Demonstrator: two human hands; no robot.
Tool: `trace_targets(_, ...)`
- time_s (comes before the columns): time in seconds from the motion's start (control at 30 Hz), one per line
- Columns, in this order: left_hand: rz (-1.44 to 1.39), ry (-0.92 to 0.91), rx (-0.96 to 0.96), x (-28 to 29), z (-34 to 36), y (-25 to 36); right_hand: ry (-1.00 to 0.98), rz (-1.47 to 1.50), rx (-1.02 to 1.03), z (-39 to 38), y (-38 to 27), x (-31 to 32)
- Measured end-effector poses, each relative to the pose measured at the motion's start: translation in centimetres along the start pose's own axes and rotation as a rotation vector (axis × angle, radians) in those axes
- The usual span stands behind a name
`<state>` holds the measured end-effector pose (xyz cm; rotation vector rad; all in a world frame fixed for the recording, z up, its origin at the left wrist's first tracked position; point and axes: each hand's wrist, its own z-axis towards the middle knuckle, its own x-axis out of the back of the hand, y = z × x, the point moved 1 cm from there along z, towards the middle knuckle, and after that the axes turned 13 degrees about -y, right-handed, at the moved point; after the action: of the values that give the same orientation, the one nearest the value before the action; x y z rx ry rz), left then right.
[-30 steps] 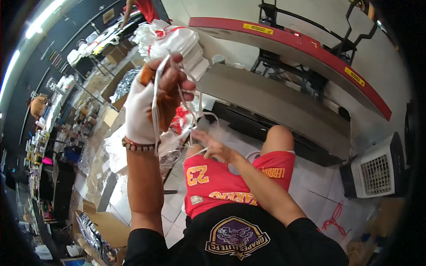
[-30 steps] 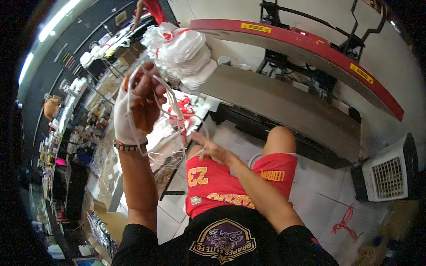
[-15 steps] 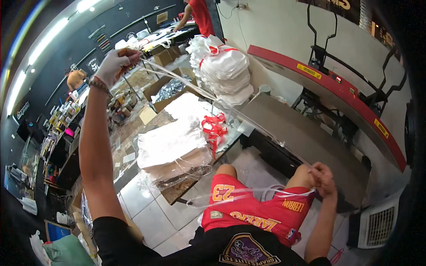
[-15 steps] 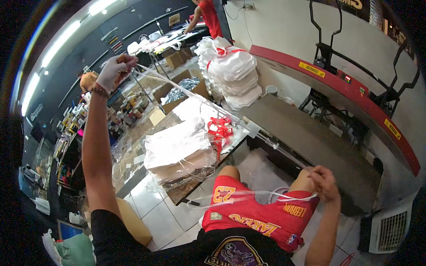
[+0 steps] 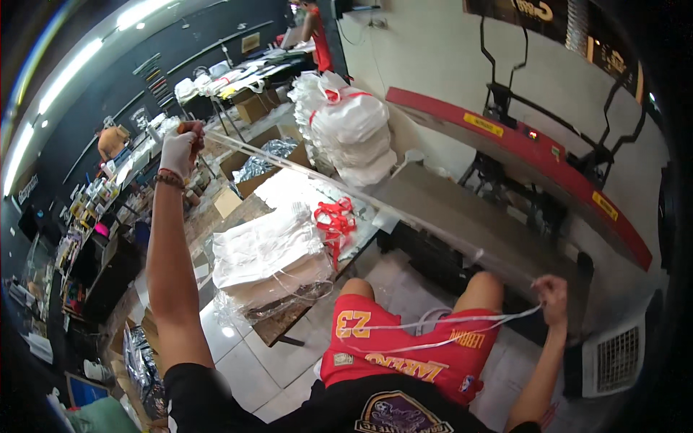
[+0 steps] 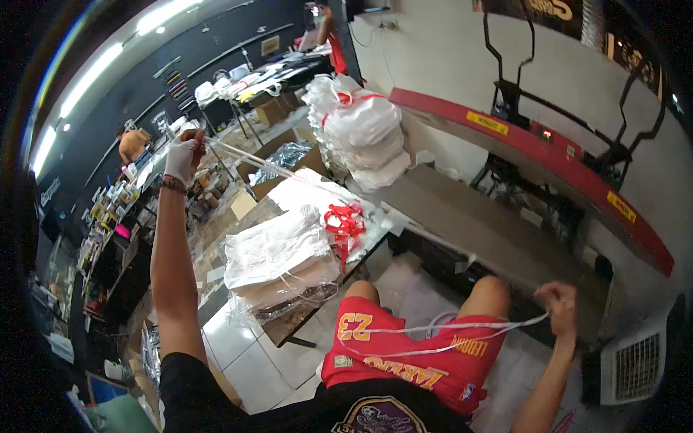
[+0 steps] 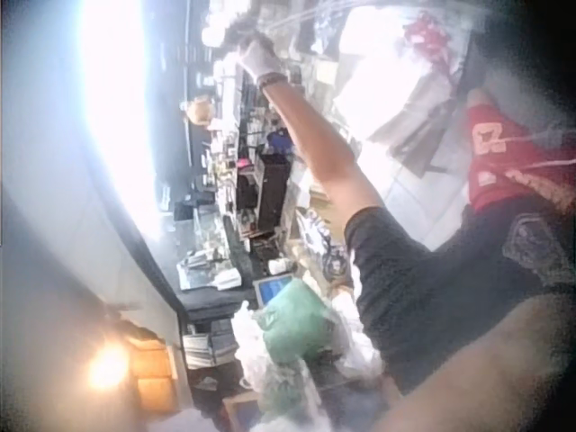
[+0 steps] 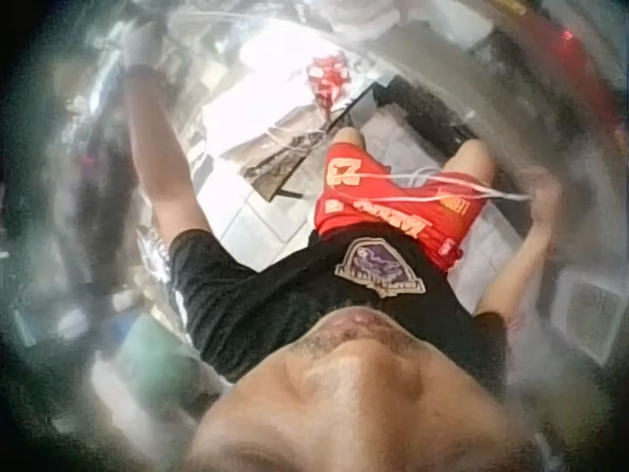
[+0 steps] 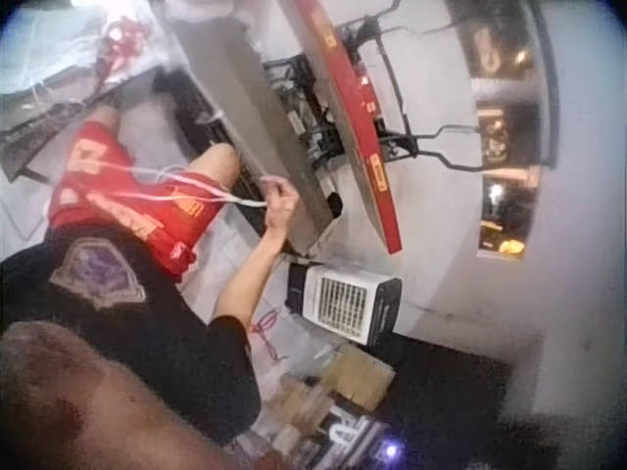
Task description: The person prepares plastic packaging materials by hand, including straightening a plastic strap and handling a clear plastic bag.
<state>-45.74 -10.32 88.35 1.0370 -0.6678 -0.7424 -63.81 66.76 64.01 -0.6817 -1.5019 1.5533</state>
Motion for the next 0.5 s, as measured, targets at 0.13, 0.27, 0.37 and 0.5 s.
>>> trace_targets(0.13,-0.396,-0.082,0.133,-0.5,1.3,-1.7,0.022,-0.037,-0.024,0.8,-0.8,0.8)
trace_targets(0.27,-0.767,-0.126,0.176,4.2,1.3,-3.4,0.028,-0.09,-0.022,0.3,1.3,1.9)
trace_targets(0.37,-0.808,-0.27,0.13,5.8,0.9,-6.6,0.07,-0.034,-0.112,-1.5,2.2,5.5)
trace_targets(0.5,0.337,-0.134,-0.007,18.2,0.9,-11.6,0.154,-0.059,-0.09,-4.7,3.4,12.9)
